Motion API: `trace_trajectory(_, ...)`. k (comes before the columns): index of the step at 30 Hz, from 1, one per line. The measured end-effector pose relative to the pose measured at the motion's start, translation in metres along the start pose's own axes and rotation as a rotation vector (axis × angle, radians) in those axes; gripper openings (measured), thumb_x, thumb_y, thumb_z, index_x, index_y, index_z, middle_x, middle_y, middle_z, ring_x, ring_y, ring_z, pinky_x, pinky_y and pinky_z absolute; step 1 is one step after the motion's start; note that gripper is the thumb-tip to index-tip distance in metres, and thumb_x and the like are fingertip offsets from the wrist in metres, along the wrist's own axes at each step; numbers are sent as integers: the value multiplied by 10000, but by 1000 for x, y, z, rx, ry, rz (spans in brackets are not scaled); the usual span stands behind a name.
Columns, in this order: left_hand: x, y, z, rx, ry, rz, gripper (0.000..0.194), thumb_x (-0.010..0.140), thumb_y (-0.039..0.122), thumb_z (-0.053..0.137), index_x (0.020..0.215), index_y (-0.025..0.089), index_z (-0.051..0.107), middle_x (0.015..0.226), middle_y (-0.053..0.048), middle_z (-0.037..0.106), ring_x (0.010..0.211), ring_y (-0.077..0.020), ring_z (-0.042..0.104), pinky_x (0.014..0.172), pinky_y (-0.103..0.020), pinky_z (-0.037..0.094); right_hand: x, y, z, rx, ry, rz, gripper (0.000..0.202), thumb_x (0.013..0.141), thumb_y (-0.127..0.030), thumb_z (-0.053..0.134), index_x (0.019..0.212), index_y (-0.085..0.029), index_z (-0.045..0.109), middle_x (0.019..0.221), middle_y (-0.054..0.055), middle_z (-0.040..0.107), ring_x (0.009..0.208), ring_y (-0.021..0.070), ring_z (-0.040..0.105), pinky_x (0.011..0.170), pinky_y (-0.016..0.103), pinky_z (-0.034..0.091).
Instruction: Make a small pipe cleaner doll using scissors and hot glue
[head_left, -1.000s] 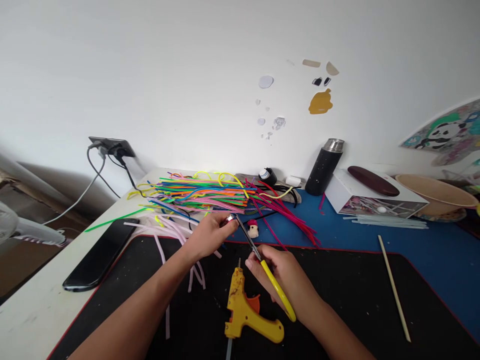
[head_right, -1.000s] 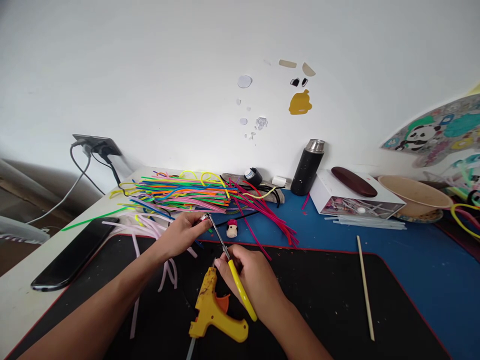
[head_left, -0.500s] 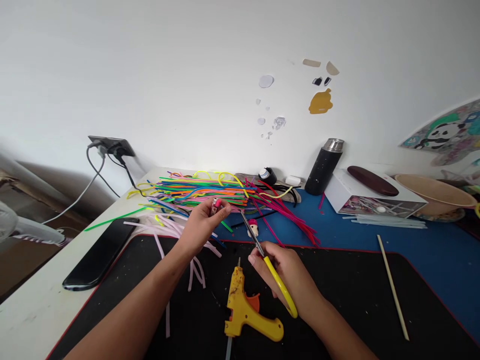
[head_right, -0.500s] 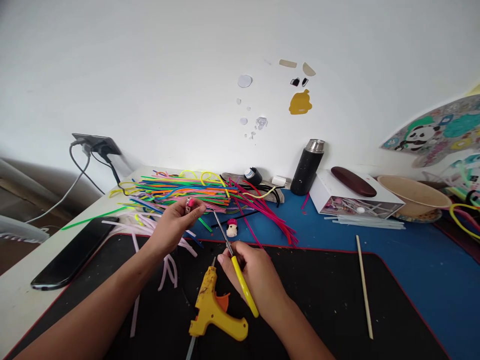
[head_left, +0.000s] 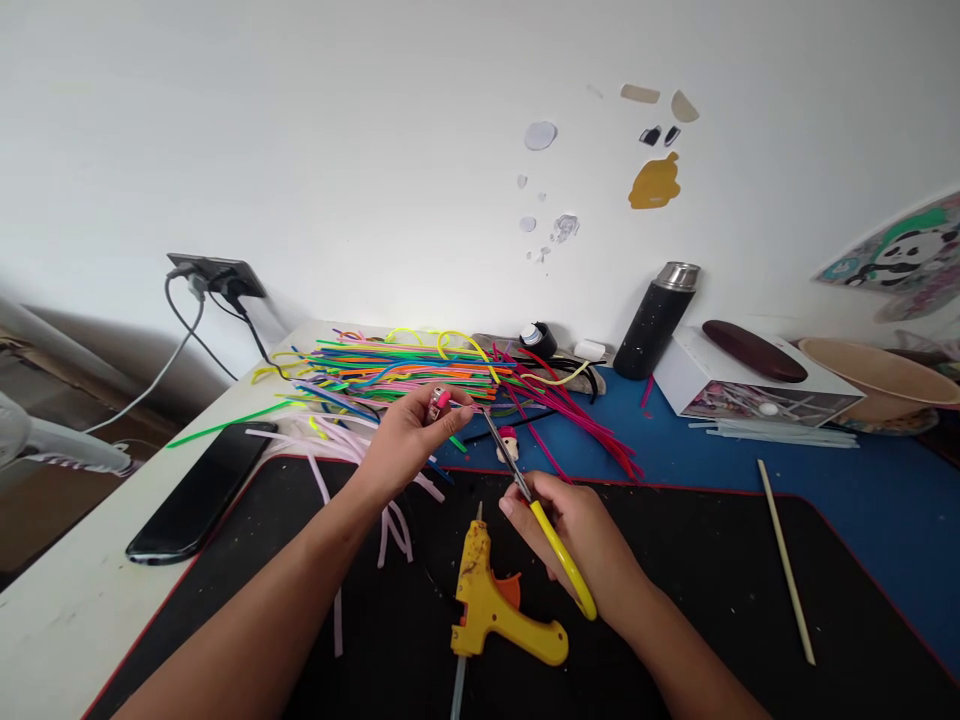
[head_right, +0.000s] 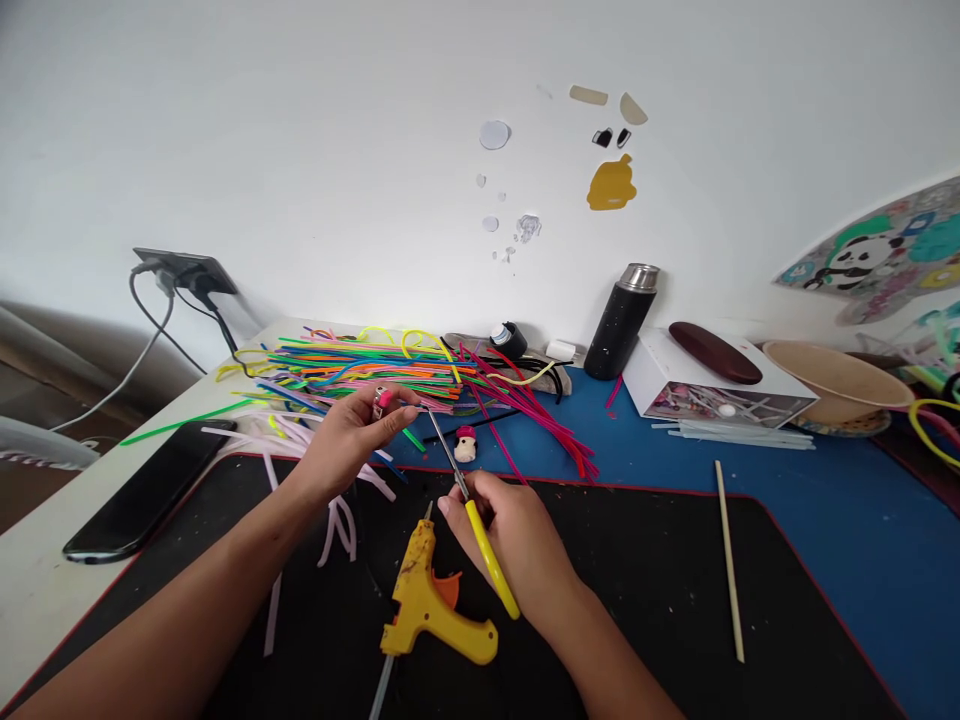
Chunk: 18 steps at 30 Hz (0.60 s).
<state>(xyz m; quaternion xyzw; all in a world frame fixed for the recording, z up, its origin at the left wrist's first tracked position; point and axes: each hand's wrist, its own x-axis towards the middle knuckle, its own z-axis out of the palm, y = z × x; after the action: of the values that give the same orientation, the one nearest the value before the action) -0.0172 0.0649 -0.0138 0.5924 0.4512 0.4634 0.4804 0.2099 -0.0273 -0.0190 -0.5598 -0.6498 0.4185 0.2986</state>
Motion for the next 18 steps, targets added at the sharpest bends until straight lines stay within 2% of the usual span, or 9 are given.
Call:
trace_trajectory(11, -2, 16, 5, 62, -35, -2, 379, 796, 491, 859, 1001, 197, 737, 659, 65, 454, 604, -120, 374, 560, -253, 295, 1, 1, 0, -38, -12, 8, 277, 993, -484, 641, 937, -220, 703, 642, -35, 600, 428, 108, 518, 431, 213, 409)
trace_trajectory(18, -2, 16, 4, 140, -54, 24, 303, 861, 446, 779, 1024, 202, 699, 656, 78, 386, 588, -115, 320, 553, -254, 253, 2, 4, 1, -24, -19, 22, 303, 967, -509, 673, 997, -216, 743, 635, -34, 623, 429, 117, 533, 427, 226, 388)
